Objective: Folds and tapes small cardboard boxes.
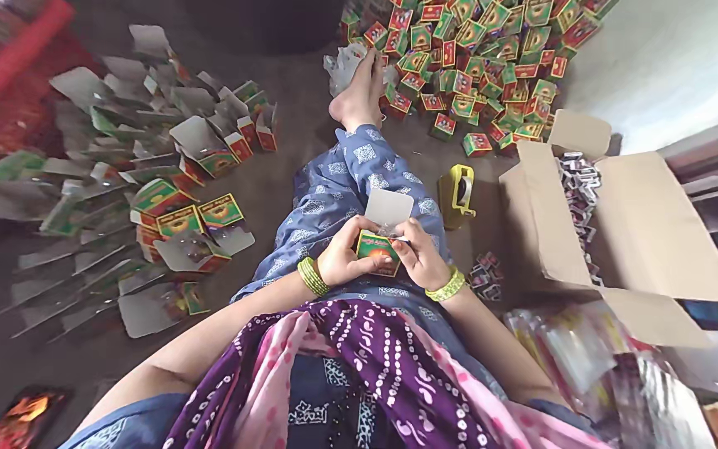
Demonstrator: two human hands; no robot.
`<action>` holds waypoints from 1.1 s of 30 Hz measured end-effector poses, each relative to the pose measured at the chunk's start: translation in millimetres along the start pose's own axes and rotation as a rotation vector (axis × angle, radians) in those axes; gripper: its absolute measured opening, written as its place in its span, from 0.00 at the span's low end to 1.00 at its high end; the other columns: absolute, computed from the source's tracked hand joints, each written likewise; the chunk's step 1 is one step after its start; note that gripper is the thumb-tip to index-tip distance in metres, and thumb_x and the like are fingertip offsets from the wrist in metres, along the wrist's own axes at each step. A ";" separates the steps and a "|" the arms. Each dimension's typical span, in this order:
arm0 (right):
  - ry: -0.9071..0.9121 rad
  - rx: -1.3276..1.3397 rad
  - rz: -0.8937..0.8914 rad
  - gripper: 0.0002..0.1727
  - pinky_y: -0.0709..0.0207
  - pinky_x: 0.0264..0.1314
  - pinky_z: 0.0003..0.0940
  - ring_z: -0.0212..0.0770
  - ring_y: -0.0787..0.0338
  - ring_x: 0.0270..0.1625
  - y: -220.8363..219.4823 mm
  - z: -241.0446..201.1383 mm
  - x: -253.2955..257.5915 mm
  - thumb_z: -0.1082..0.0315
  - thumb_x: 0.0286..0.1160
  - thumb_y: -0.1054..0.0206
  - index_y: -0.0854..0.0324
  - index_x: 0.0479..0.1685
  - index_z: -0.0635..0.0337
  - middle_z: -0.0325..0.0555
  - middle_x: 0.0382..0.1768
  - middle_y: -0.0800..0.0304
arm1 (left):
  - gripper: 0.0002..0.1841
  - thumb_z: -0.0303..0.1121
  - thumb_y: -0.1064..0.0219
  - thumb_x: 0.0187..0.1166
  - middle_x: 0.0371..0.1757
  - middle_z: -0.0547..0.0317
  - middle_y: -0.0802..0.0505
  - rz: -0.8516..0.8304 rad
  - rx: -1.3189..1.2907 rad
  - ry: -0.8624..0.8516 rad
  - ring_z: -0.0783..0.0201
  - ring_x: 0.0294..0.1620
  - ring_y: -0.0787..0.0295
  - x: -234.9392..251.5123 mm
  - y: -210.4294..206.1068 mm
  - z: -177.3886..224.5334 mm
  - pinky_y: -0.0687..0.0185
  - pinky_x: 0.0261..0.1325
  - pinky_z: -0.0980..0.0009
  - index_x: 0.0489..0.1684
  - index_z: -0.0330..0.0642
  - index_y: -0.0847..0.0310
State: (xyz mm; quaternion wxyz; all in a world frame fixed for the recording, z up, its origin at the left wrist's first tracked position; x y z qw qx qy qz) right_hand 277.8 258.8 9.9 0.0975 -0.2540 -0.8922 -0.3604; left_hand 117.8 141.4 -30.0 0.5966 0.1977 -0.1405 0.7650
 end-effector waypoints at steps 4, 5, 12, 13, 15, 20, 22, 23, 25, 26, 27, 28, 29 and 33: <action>-0.028 0.143 0.117 0.19 0.22 0.61 0.35 0.39 0.18 0.55 2.3 0.6 2.9 0.53 0.85 0.35 0.16 0.42 0.63 0.50 0.48 0.17 | 0.31 0.40 0.18 0.68 0.51 0.53 0.09 -0.033 -0.016 0.067 0.68 0.48 0.08 2.0 -0.9 -3.3 0.08 0.54 0.67 0.62 0.32 0.29; -0.043 0.249 0.178 0.17 0.18 0.66 0.40 0.42 0.15 0.61 4.8 -0.7 3.6 0.58 0.82 0.32 0.17 0.51 0.66 0.52 0.55 0.15 | 0.33 0.41 0.17 0.68 0.52 0.53 0.09 -0.038 -0.015 0.090 0.68 0.49 0.08 2.3 -0.8 -4.2 0.08 0.55 0.67 0.64 0.32 0.30; -0.125 0.406 0.139 0.12 0.12 0.61 0.41 0.41 0.06 0.53 28.2 -15.3 10.3 0.65 0.80 0.29 0.11 0.51 0.66 0.48 0.48 0.05 | 0.46 0.34 0.13 0.60 0.57 0.47 0.10 0.000 -0.147 0.091 0.55 0.56 0.07 4.1 -4.0 -11.9 0.08 0.62 0.54 0.73 0.40 0.47; -0.079 0.305 0.100 0.09 0.11 0.61 0.37 0.39 0.06 0.53 27.9 -16.1 11.2 0.66 0.75 0.24 0.07 0.45 0.64 0.47 0.47 0.04 | 0.46 0.33 0.13 0.60 0.57 0.47 0.10 -0.013 -0.143 0.085 0.56 0.56 0.07 3.8 -4.4 -12.2 0.08 0.62 0.55 0.73 0.40 0.47; -0.036 0.184 0.057 0.09 0.12 0.61 0.35 0.38 0.07 0.55 26.2 -17.8 11.2 0.65 0.68 0.18 0.04 0.41 0.60 0.45 0.46 0.04 | 0.45 0.33 0.13 0.60 0.57 0.48 0.10 -0.027 -0.137 0.080 0.56 0.55 0.07 3.5 -4.8 -12.3 0.08 0.62 0.55 0.72 0.40 0.47; -0.005 0.082 0.048 0.10 0.10 0.64 0.35 0.36 0.05 0.57 25.8 -24.8 11.8 0.66 0.69 0.19 0.04 0.46 0.60 0.45 0.51 0.03 | 0.46 0.33 0.12 0.58 0.57 0.49 0.10 -0.062 -0.122 0.070 0.58 0.57 0.07 3.1 -4.3 -11.1 0.09 0.63 0.57 0.73 0.40 0.47; 0.002 0.109 0.060 0.08 0.09 0.62 0.35 0.37 0.04 0.55 28.1 -25.0 12.2 0.69 0.71 0.21 0.04 0.45 0.61 0.45 0.49 0.02 | 0.47 0.33 0.12 0.57 0.57 0.48 0.10 -0.074 -0.126 0.063 0.57 0.57 0.07 3.1 -4.2 -11.7 0.09 0.63 0.56 0.72 0.40 0.47; 0.006 0.121 0.061 0.08 0.08 0.61 0.35 0.37 0.04 0.54 29.5 -24.8 12.5 0.70 0.71 0.22 0.04 0.45 0.62 0.46 0.48 0.02 | 0.47 0.33 0.12 0.57 0.57 0.48 0.10 -0.078 -0.121 0.062 0.57 0.57 0.07 3.0 -4.3 -11.8 0.09 0.64 0.57 0.72 0.40 0.46; 0.018 0.126 0.049 0.07 0.08 0.61 0.35 0.37 0.04 0.55 31.1 -24.9 12.3 0.71 0.72 0.22 0.05 0.44 0.63 0.46 0.48 0.02 | 0.48 0.35 0.11 0.57 0.57 0.48 0.10 -0.085 -0.118 0.060 0.57 0.58 0.07 1.9 -4.7 -12.6 0.09 0.64 0.57 0.73 0.39 0.46; 0.032 0.121 0.033 0.06 0.09 0.62 0.35 0.37 0.05 0.55 31.4 -25.1 12.1 0.71 0.72 0.23 0.05 0.43 0.63 0.46 0.48 0.02 | 0.48 0.35 0.11 0.57 0.57 0.48 0.10 -0.089 -0.115 0.057 0.58 0.57 0.07 1.8 -4.9 -12.7 0.09 0.64 0.57 0.73 0.39 0.46; 0.046 0.110 0.014 0.06 0.10 0.63 0.36 0.38 0.05 0.57 31.5 -25.5 12.0 0.72 0.73 0.24 0.05 0.43 0.63 0.47 0.49 0.03 | 0.48 0.35 0.11 0.57 0.57 0.48 0.10 -0.092 -0.107 0.056 0.58 0.57 0.07 2.0 -5.0 -12.7 0.09 0.63 0.57 0.73 0.39 0.46; 0.056 0.089 -0.010 0.06 0.10 0.65 0.36 0.38 0.05 0.58 31.5 -26.1 12.0 0.72 0.74 0.25 0.05 0.44 0.62 0.47 0.50 0.03 | 0.48 0.35 0.11 0.56 0.57 0.48 0.10 -0.095 -0.103 0.060 0.58 0.57 0.07 2.1 -5.0 -12.4 0.09 0.63 0.57 0.73 0.39 0.46; 0.063 0.058 -0.037 0.07 0.11 0.65 0.35 0.38 0.06 0.59 31.4 -26.9 11.7 0.71 0.75 0.27 0.05 0.44 0.61 0.47 0.51 0.03 | 0.48 0.35 0.11 0.57 0.57 0.48 0.10 -0.101 -0.107 0.067 0.58 0.57 0.07 2.1 -5.1 -11.9 0.09 0.63 0.57 0.73 0.39 0.46; 0.080 -0.108 -0.116 0.15 0.17 0.65 0.37 0.38 0.13 0.60 29.4 -31.2 8.0 0.67 0.79 0.38 0.05 0.53 0.52 0.45 0.54 0.08 | 0.46 0.35 0.13 0.60 0.57 0.48 0.10 -0.098 -0.112 0.072 0.59 0.56 0.07 0.8 -4.8 -14.2 0.09 0.62 0.57 0.73 0.39 0.46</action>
Point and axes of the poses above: each hand's wrist, its own x-axis towards the middle knuckle, its own y-axis out of the back of the hand, z = x × y, the point moved 2 cm from there along x, towards the middle knuckle
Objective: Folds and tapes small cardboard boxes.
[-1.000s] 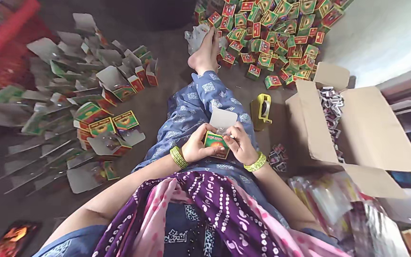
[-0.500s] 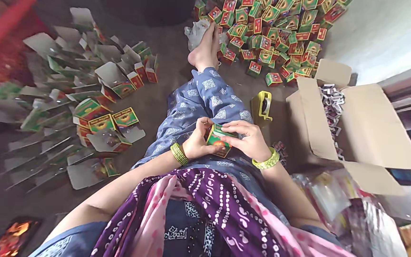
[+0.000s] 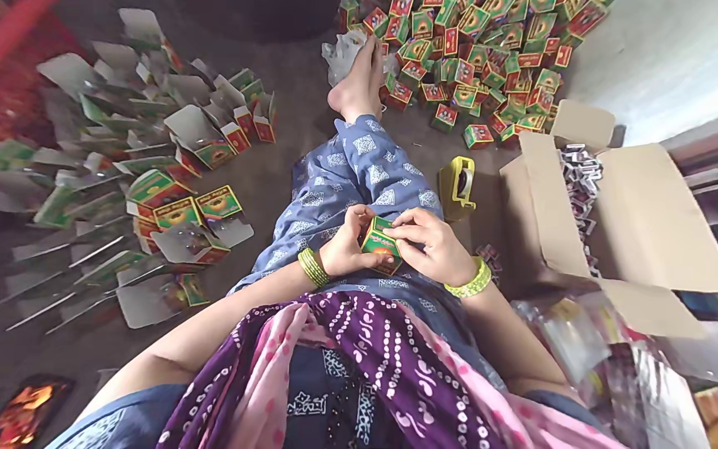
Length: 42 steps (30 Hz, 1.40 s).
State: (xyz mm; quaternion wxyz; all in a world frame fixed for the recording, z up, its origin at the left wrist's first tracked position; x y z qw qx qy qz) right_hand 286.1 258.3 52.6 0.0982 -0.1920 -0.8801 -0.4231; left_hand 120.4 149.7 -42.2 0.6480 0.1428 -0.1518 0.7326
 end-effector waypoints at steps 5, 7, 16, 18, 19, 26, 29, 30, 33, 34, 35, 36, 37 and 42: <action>0.055 -0.207 0.140 0.15 0.17 0.74 0.38 0.42 0.10 0.66 -18.2 -2.7 -14.7 0.70 0.84 0.38 0.08 0.61 0.58 0.50 0.59 0.07 | 0.45 0.37 0.15 0.64 0.57 0.51 0.10 0.094 -0.012 0.078 0.62 0.52 0.06 0.7 1.1 -1.0 0.07 0.58 0.59 0.76 0.36 0.46; 0.049 -0.221 0.205 0.15 0.17 0.77 0.41 0.45 0.08 0.68 -25.9 -0.6 -23.2 0.71 0.85 0.37 0.10 0.62 0.63 0.52 0.62 0.06 | 0.43 0.36 0.17 0.67 0.57 0.50 0.11 0.104 -0.037 0.121 0.60 0.51 0.06 0.6 1.5 -1.1 0.07 0.57 0.58 0.77 0.36 0.44; -0.537 0.176 0.472 0.23 0.12 0.66 0.42 0.40 0.08 0.62 31.3 80.2 -48.7 0.65 0.80 0.31 0.20 0.72 0.61 0.48 0.63 0.09 | 0.25 0.35 0.28 0.79 0.55 0.52 0.08 0.140 -0.080 0.219 0.58 0.50 0.06 0.9 5.4 4.9 0.06 0.56 0.58 0.72 0.40 0.32; -0.793 0.050 0.598 0.20 0.13 0.64 0.43 0.41 0.07 0.59 54.8 126.5 -61.1 0.66 0.79 0.30 0.18 0.69 0.61 0.49 0.59 0.07 | 0.21 0.33 0.32 0.81 0.54 0.53 0.08 0.173 -0.113 0.238 0.59 0.49 0.06 1.2 5.7 6.4 0.06 0.54 0.59 0.69 0.41 0.31; -0.911 -0.010 0.617 0.22 0.17 0.68 0.45 0.44 0.09 0.62 65.5 148.1 -67.1 0.66 0.79 0.30 0.20 0.71 0.62 0.53 0.60 0.08 | 0.18 0.33 0.35 0.82 0.54 0.54 0.08 0.184 -0.107 0.230 0.61 0.48 0.06 1.9 5.9 6.3 0.07 0.52 0.60 0.67 0.41 0.29; -1.178 -0.149 0.362 0.28 0.33 0.83 0.60 0.61 0.21 0.79 95.3 249.9 -89.0 0.62 0.88 0.38 0.31 0.83 0.66 0.66 0.75 0.20 | 0.13 0.31 0.45 0.85 0.56 0.56 0.11 0.201 -0.071 0.177 0.66 0.51 0.08 4.7 6.9 2.4 0.08 0.54 0.65 0.64 0.38 0.28; -1.128 -0.136 0.303 0.25 0.37 0.86 0.59 0.59 0.24 0.81 97.1 261.9 -82.9 0.58 0.91 0.41 0.24 0.78 0.65 0.64 0.76 0.20 | 0.13 0.32 0.46 0.87 0.58 0.56 0.12 0.197 -0.048 0.139 0.66 0.54 0.10 6.4 7.4 0.9 0.09 0.57 0.65 0.63 0.36 0.28; -1.117 -0.128 0.299 0.25 0.36 0.85 0.59 0.59 0.22 0.80 97.0 264.5 -80.1 0.57 0.90 0.41 0.23 0.76 0.64 0.63 0.74 0.18 | 0.13 0.32 0.47 0.88 0.59 0.56 0.12 0.199 -0.041 0.133 0.66 0.54 0.10 7.0 7.6 0.0 0.09 0.57 0.65 0.63 0.36 0.28; -1.131 -0.086 0.321 0.26 0.29 0.80 0.57 0.56 0.15 0.73 93.9 271.8 -74.1 0.57 0.83 0.31 0.20 0.73 0.63 0.60 0.68 0.13 | 0.14 0.34 0.48 0.90 0.59 0.55 0.12 0.191 -0.046 0.133 0.65 0.55 0.10 8.1 7.5 -1.5 0.09 0.58 0.64 0.63 0.36 0.28; -1.145 -0.076 0.334 0.27 0.27 0.79 0.56 0.55 0.13 0.71 93.7 272.8 -72.1 0.58 0.79 0.27 0.20 0.73 0.63 0.59 0.65 0.11 | 0.14 0.34 0.48 0.90 0.59 0.55 0.12 0.188 -0.047 0.130 0.65 0.55 0.10 8.5 7.3 -1.7 0.09 0.58 0.64 0.63 0.36 0.28; -1.159 -0.076 0.350 0.27 0.25 0.77 0.56 0.55 0.12 0.69 94.3 273.6 -70.1 0.60 0.75 0.24 0.19 0.71 0.64 0.59 0.63 0.10 | 0.14 0.34 0.48 0.90 0.59 0.55 0.13 0.187 -0.049 0.131 0.65 0.55 0.10 8.7 7.1 -1.8 0.09 0.59 0.64 0.63 0.36 0.28; -1.173 -0.077 0.363 0.28 0.25 0.76 0.56 0.55 0.12 0.67 95.2 273.2 -68.1 0.61 0.72 0.21 0.18 0.70 0.64 0.59 0.62 0.09 | 0.14 0.34 0.48 0.90 0.59 0.55 0.12 0.187 -0.052 0.132 0.65 0.55 0.10 8.9 6.9 -1.6 0.09 0.59 0.64 0.63 0.36 0.28; -1.186 -0.070 0.376 0.28 0.25 0.76 0.56 0.55 0.12 0.67 96.2 271.7 -66.4 0.62 0.70 0.20 0.17 0.69 0.63 0.59 0.62 0.09 | 0.14 0.34 0.48 0.90 0.59 0.55 0.12 0.188 -0.054 0.131 0.65 0.55 0.10 8.9 6.6 -1.6 0.09 0.58 0.64 0.63 0.36 0.28; -1.251 0.039 0.492 0.22 0.27 0.76 0.57 0.52 0.13 0.69 102.3 248.1 -64.7 0.59 0.69 0.18 0.10 0.60 0.60 0.55 0.61 0.08 | 0.14 0.33 0.48 0.90 0.59 0.54 0.12 0.186 -0.044 0.115 0.65 0.55 0.10 7.6 7.6 -1.4 0.09 0.58 0.64 0.63 0.35 0.27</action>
Point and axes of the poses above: each hand's wrist, its own x-axis towards the middle knuckle, its own y-axis out of the back of the hand, z = x × y, the point moved 2 cm from there along x, towards the middle knuckle
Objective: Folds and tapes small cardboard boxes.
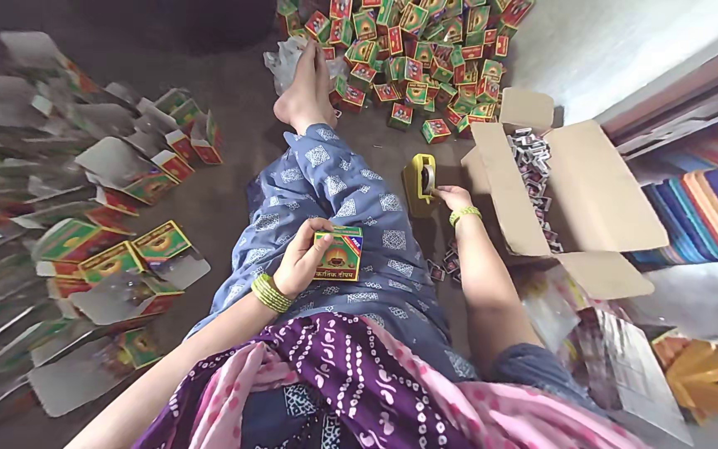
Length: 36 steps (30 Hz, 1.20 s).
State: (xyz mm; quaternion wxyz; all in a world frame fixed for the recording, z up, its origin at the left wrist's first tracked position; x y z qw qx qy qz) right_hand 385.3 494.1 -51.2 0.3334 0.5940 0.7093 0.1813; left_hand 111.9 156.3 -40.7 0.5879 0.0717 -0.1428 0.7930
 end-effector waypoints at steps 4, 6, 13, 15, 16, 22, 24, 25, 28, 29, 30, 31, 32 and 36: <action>-0.076 0.081 0.012 0.19 0.24 0.73 0.56 0.49 0.13 0.68 5.4 8.3 -23.3 0.58 0.69 0.20 0.08 0.56 0.56 0.52 0.61 0.08 | 0.14 0.33 0.48 0.90 0.60 0.53 0.12 -0.005 0.001 0.001 0.63 0.55 0.09 -1.1 0.8 -0.6 0.09 0.58 0.62 0.63 0.35 0.28; -0.116 0.045 0.012 0.19 0.25 0.73 0.55 0.49 0.13 0.68 7.1 5.9 -43.7 0.58 0.71 0.20 0.08 0.57 0.57 0.54 0.61 0.08 | 0.14 0.34 0.48 0.90 0.59 0.54 0.12 -0.010 0.007 -0.005 0.64 0.55 0.09 -1.1 0.5 -0.9 0.09 0.59 0.63 0.63 0.36 0.27; -0.092 0.003 -0.016 0.19 0.24 0.65 0.48 0.47 0.13 0.58 -3.9 18.5 -50.3 0.58 0.75 0.23 0.10 0.58 0.60 0.56 0.56 0.08 | 0.14 0.34 0.47 0.90 0.58 0.55 0.12 -0.011 0.014 0.009 0.66 0.54 0.09 -3.1 -0.1 1.4 0.09 0.57 0.65 0.64 0.36 0.28; -0.066 -0.026 0.001 0.18 0.24 0.70 0.50 0.49 0.12 0.61 -6.9 20.7 -46.5 0.58 0.74 0.22 0.10 0.56 0.61 0.56 0.55 0.07 | 0.14 0.34 0.47 0.90 0.59 0.55 0.12 -0.002 0.018 0.003 0.66 0.54 0.09 -4.0 0.5 1.9 0.09 0.57 0.65 0.64 0.36 0.28; -0.052 -0.064 0.012 0.19 0.25 0.72 0.52 0.51 0.12 0.63 -7.5 20.6 -45.4 0.57 0.73 0.22 0.10 0.55 0.62 0.57 0.55 0.07 | 0.14 0.34 0.48 0.90 0.59 0.55 0.12 -0.001 0.021 0.001 0.65 0.54 0.09 -4.2 0.7 2.2 0.09 0.57 0.65 0.64 0.36 0.28; -0.002 -0.422 0.102 0.18 0.23 0.69 0.63 0.60 0.11 0.63 -10.3 4.1 -51.1 0.54 0.75 0.24 0.08 0.52 0.58 0.59 0.54 0.07 | 0.13 0.33 0.47 0.89 0.57 0.56 0.11 -0.005 0.006 -0.002 0.65 0.53 0.09 -4.0 -0.1 2.1 0.09 0.57 0.64 0.64 0.37 0.28; -0.018 -0.466 0.106 0.17 0.22 0.65 0.67 0.61 0.10 0.62 -10.4 0.5 -52.6 0.53 0.75 0.25 0.08 0.51 0.56 0.59 0.53 0.07 | 0.13 0.32 0.47 0.89 0.57 0.57 0.11 -0.007 0.005 -0.004 0.65 0.54 0.09 -4.7 0.0 2.6 0.09 0.57 0.64 0.65 0.38 0.28; -0.040 -0.485 0.102 0.16 0.22 0.64 0.68 0.61 0.10 0.62 -9.6 -1.8 -53.4 0.54 0.75 0.26 0.08 0.51 0.55 0.59 0.54 0.07 | 0.13 0.32 0.47 0.90 0.57 0.57 0.11 -0.006 0.006 -0.005 0.65 0.53 0.09 -4.8 0.1 3.0 0.09 0.57 0.64 0.65 0.38 0.28; -0.140 -0.577 0.076 0.14 0.23 0.63 0.69 0.62 0.12 0.66 -7.3 -7.1 -61.4 0.62 0.77 0.35 0.09 0.54 0.57 0.60 0.59 0.08 | 0.12 0.32 0.46 0.89 0.58 0.56 0.12 -0.002 0.004 -0.024 0.65 0.55 0.10 -5.6 -0.1 3.8 0.09 0.58 0.64 0.64 0.37 0.28; -0.158 -0.579 0.056 0.15 0.24 0.66 0.67 0.60 0.13 0.68 -5.5 -6.0 -61.9 0.63 0.78 0.35 0.10 0.55 0.57 0.59 0.61 0.09 | 0.13 0.33 0.46 0.89 0.60 0.55 0.13 -0.003 0.007 -0.035 0.64 0.56 0.10 -5.7 0.0 3.6 0.09 0.59 0.64 0.64 0.37 0.28; -0.140 -0.550 0.038 0.15 0.24 0.69 0.64 0.58 0.13 0.68 -4.0 -4.7 -60.4 0.63 0.78 0.34 0.10 0.56 0.57 0.58 0.61 0.09 | 0.13 0.33 0.46 0.89 0.61 0.54 0.14 -0.003 0.012 -0.045 0.64 0.57 0.11 -5.1 0.3 3.5 0.10 0.59 0.63 0.64 0.36 0.28; -0.081 -0.491 0.026 0.14 0.24 0.72 0.60 0.56 0.13 0.68 -3.5 -5.1 -58.2 0.62 0.77 0.31 0.09 0.56 0.57 0.57 0.60 0.08 | 0.13 0.33 0.46 0.89 0.63 0.53 0.14 0.001 0.018 -0.052 0.63 0.58 0.11 -4.1 0.9 3.5 0.10 0.60 0.63 0.64 0.36 0.28; 0.011 -0.388 0.015 0.14 0.25 0.74 0.56 0.53 0.12 0.67 -4.5 -7.4 -59.0 0.61 0.78 0.29 0.09 0.55 0.58 0.56 0.58 0.08 | 0.14 0.33 0.46 0.89 0.65 0.51 0.15 0.008 0.026 -0.056 0.62 0.59 0.11 -3.5 1.0 3.3 0.10 0.61 0.62 0.65 0.35 0.28; 0.293 0.290 -0.093 0.14 0.17 0.58 0.40 0.39 0.11 0.53 -23.0 -50.7 -119.1 0.60 0.76 0.24 0.11 0.53 0.59 0.46 0.51 0.08 | 0.13 0.35 0.45 0.90 0.71 0.49 0.18 0.043 0.107 -0.057 0.58 0.70 0.17 -2.2 2.8 -1.7 0.16 0.69 0.57 0.61 0.38 0.22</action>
Point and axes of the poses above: each hand's wrist, its own x-axis towards the middle knuckle, its own y-axis out of the back of the hand, z = x × y, the point moved 2 cm from there along x, towards the middle knuckle
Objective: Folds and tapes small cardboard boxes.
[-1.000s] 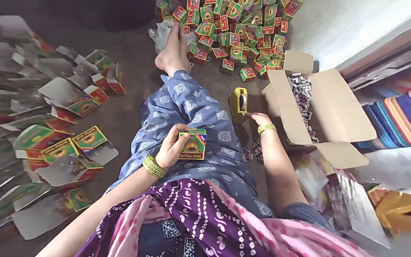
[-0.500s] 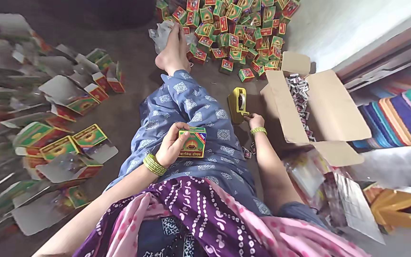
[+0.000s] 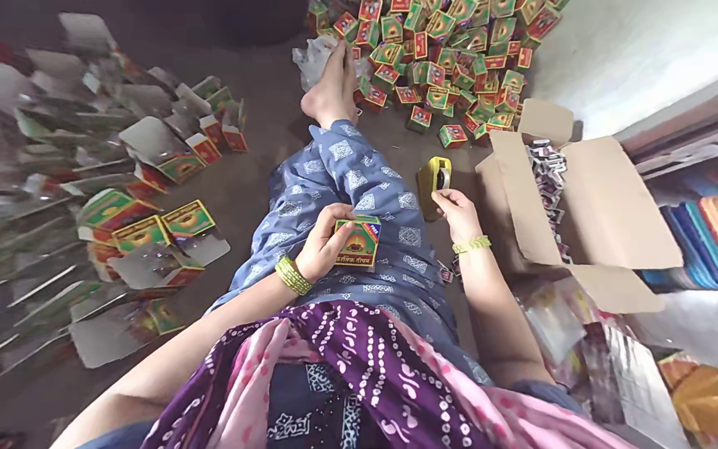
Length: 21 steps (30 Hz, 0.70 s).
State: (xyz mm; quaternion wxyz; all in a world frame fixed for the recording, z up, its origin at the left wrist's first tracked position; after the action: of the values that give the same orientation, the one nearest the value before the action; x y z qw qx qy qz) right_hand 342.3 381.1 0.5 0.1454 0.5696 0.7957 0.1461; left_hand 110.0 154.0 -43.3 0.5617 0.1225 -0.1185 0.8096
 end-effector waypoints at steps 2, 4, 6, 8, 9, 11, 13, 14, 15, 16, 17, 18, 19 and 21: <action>0.065 0.237 -0.146 0.16 0.14 0.64 0.43 0.41 0.10 0.60 -22.4 -36.8 -32.5 0.62 0.79 0.29 0.13 0.60 0.60 0.46 0.62 0.09 | 0.12 0.36 0.45 0.91 0.71 0.49 0.18 0.006 0.030 0.004 0.57 0.70 0.17 1.9 0.2 -2.4 0.15 0.70 0.56 0.58 0.39 0.21; 0.132 0.360 -0.310 0.13 0.17 0.70 0.46 0.44 0.12 0.67 -46.6 -62.8 -60.2 0.65 0.82 0.35 0.11 0.55 0.62 0.48 0.69 0.13 | 0.12 0.36 0.45 0.90 0.69 0.50 0.17 0.013 0.029 -0.006 0.58 0.68 0.16 2.3 -0.1 -3.7 0.14 0.67 0.57 0.58 0.39 0.21; 0.131 0.419 -0.425 0.12 0.20 0.74 0.47 0.46 0.14 0.70 -70.2 -77.9 -82.4 0.69 0.83 0.39 0.10 0.49 0.65 0.51 0.71 0.14 | 0.12 0.36 0.45 0.90 0.68 0.49 0.16 0.023 0.036 -0.017 0.58 0.67 0.16 1.2 0.5 -3.2 0.14 0.67 0.57 0.58 0.38 0.21; 0.100 0.418 -0.494 0.12 0.22 0.78 0.45 0.45 0.15 0.73 -89.2 -82.6 -95.1 0.70 0.82 0.37 0.09 0.49 0.67 0.53 0.71 0.14 | 0.13 0.36 0.47 0.91 0.67 0.50 0.16 0.028 0.063 -0.028 0.59 0.69 0.18 0.5 2.2 -2.0 0.17 0.70 0.57 0.58 0.38 0.21; 0.076 0.405 -0.512 0.13 0.21 0.77 0.44 0.44 0.15 0.72 -96.6 -82.0 -98.5 0.70 0.82 0.36 0.10 0.53 0.68 0.53 0.70 0.13 | 0.14 0.37 0.47 0.91 0.67 0.50 0.16 0.033 0.075 -0.033 0.59 0.70 0.18 0.2 2.8 -1.1 0.18 0.70 0.58 0.58 0.37 0.20; 0.011 0.385 -0.507 0.15 0.18 0.71 0.41 0.43 0.11 0.66 -107.7 -77.1 -101.2 0.68 0.82 0.33 0.12 0.60 0.68 0.53 0.65 0.11 | 0.16 0.40 0.47 0.91 0.67 0.50 0.16 0.028 0.067 -0.042 0.60 0.69 0.18 -0.5 3.7 -1.8 0.18 0.70 0.59 0.59 0.37 0.21; -0.022 0.380 -0.470 0.14 0.16 0.68 0.41 0.44 0.11 0.64 -114.0 -71.5 -100.6 0.67 0.80 0.31 0.11 0.56 0.67 0.53 0.63 0.10 | 0.20 0.46 0.40 0.88 0.65 0.51 0.16 0.025 0.030 -0.023 0.62 0.63 0.15 -1.0 3.0 -2.6 0.13 0.65 0.60 0.62 0.37 0.22; -0.024 0.376 -0.457 0.13 0.16 0.69 0.41 0.44 0.12 0.66 -115.3 -69.2 -100.0 0.66 0.79 0.30 0.09 0.52 0.65 0.53 0.67 0.12 | 0.21 0.46 0.34 0.84 0.64 0.51 0.15 0.027 0.006 -0.002 0.61 0.61 0.13 -1.2 2.0 -1.3 0.12 0.63 0.60 0.63 0.37 0.23; -0.019 0.366 -0.445 0.12 0.16 0.69 0.41 0.44 0.13 0.67 -116.0 -67.3 -99.1 0.65 0.79 0.30 0.08 0.49 0.64 0.53 0.69 0.14 | 0.22 0.42 0.29 0.81 0.63 0.50 0.15 0.029 -0.016 0.015 0.61 0.58 0.11 -0.8 0.8 0.6 0.10 0.60 0.60 0.63 0.36 0.25; -0.016 0.356 -0.432 0.12 0.16 0.69 0.41 0.44 0.13 0.68 -116.5 -65.3 -98.1 0.64 0.79 0.29 0.07 0.48 0.64 0.53 0.70 0.15 | 0.22 0.39 0.26 0.78 0.63 0.50 0.15 0.026 -0.028 0.024 0.60 0.55 0.10 -0.8 -0.1 2.1 0.08 0.58 0.60 0.63 0.37 0.26; -0.019 0.343 -0.417 0.11 0.15 0.68 0.40 0.44 0.12 0.67 -116.8 -63.7 -97.4 0.64 0.78 0.28 0.07 0.46 0.63 0.52 0.69 0.14 | 0.23 0.37 0.24 0.77 0.62 0.50 0.14 0.018 -0.035 0.022 0.60 0.54 0.09 -1.0 -0.8 3.0 0.07 0.57 0.60 0.64 0.37 0.26; -0.027 0.330 -0.402 0.11 0.15 0.66 0.40 0.43 0.12 0.66 -116.9 -62.6 -96.7 0.63 0.76 0.27 0.06 0.43 0.63 0.52 0.67 0.12 | 0.24 0.36 0.23 0.75 0.61 0.50 0.14 0.011 -0.042 0.013 0.60 0.52 0.09 -1.3 -1.5 3.4 0.07 0.56 0.60 0.64 0.37 0.27; -0.037 0.318 -0.384 0.10 0.15 0.64 0.39 0.42 0.12 0.63 -117.4 -62.1 -96.1 0.62 0.74 0.25 0.06 0.39 0.62 0.50 0.62 0.11 | 0.25 0.36 0.22 0.74 0.60 0.50 0.13 0.006 -0.049 0.003 0.59 0.51 0.08 -1.8 -2.0 3.7 0.06 0.55 0.59 0.64 0.37 0.28; -0.055 0.297 -0.347 0.09 0.15 0.60 0.37 0.41 0.12 0.58 -118.2 -62.5 -95.6 0.63 0.67 0.20 0.06 0.36 0.59 0.48 0.54 0.09 | 0.28 0.37 0.20 0.72 0.60 0.47 0.13 0.010 -0.044 -0.024 0.59 0.52 0.08 -3.6 -2.2 2.7 0.07 0.55 0.59 0.64 0.34 0.30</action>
State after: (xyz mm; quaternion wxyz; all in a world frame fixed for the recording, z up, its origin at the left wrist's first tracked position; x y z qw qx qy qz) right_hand 244.9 249.7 16.9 0.1044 0.4433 0.8902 -0.0150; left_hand 113.4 150.7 -41.8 0.5589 0.1192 -0.1435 0.8080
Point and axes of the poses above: each hand's wrist, its own x-axis towards the middle knuckle, its own y-axis out of the back of the hand, z = x × y, the point moved 2 cm from there along x, towards the middle knuckle
